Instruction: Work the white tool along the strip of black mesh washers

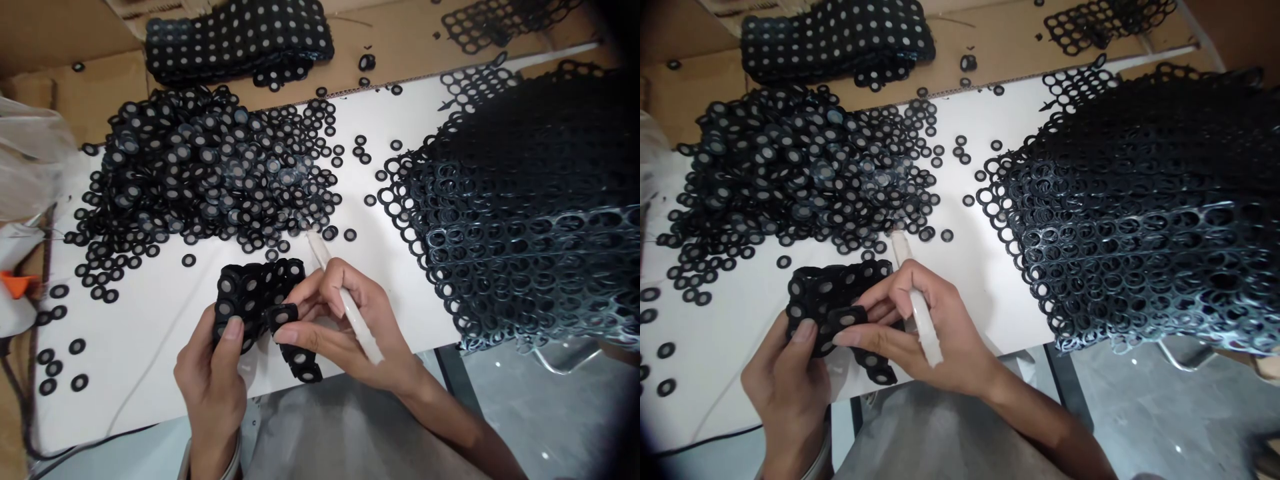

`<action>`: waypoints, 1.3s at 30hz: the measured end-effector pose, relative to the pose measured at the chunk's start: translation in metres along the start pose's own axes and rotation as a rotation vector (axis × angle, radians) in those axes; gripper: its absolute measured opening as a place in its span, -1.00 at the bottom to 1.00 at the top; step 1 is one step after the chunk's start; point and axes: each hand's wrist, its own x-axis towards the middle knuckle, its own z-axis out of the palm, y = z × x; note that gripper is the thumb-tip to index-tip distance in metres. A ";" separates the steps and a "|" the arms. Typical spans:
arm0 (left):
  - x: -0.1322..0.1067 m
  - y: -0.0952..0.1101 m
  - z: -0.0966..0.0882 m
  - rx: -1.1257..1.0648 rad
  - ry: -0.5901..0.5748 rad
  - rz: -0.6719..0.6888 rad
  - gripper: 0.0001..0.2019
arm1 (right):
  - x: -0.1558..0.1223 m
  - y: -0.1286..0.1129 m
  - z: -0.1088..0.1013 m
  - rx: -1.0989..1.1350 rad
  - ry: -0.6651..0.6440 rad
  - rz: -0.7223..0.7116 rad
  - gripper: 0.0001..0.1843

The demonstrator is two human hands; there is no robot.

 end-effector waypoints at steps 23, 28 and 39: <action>0.000 -0.009 -0.009 -0.028 -0.046 -0.017 -0.64 | 0.002 0.009 0.017 -0.072 0.047 -0.092 -0.30; 0.000 -0.010 -0.009 -0.017 -0.059 -0.019 -0.64 | 0.001 0.010 0.018 -0.100 0.048 -0.116 -0.29; 0.001 -0.010 -0.005 -0.109 -0.018 0.027 -0.62 | -0.007 -0.004 0.014 -0.118 0.068 -0.208 -0.39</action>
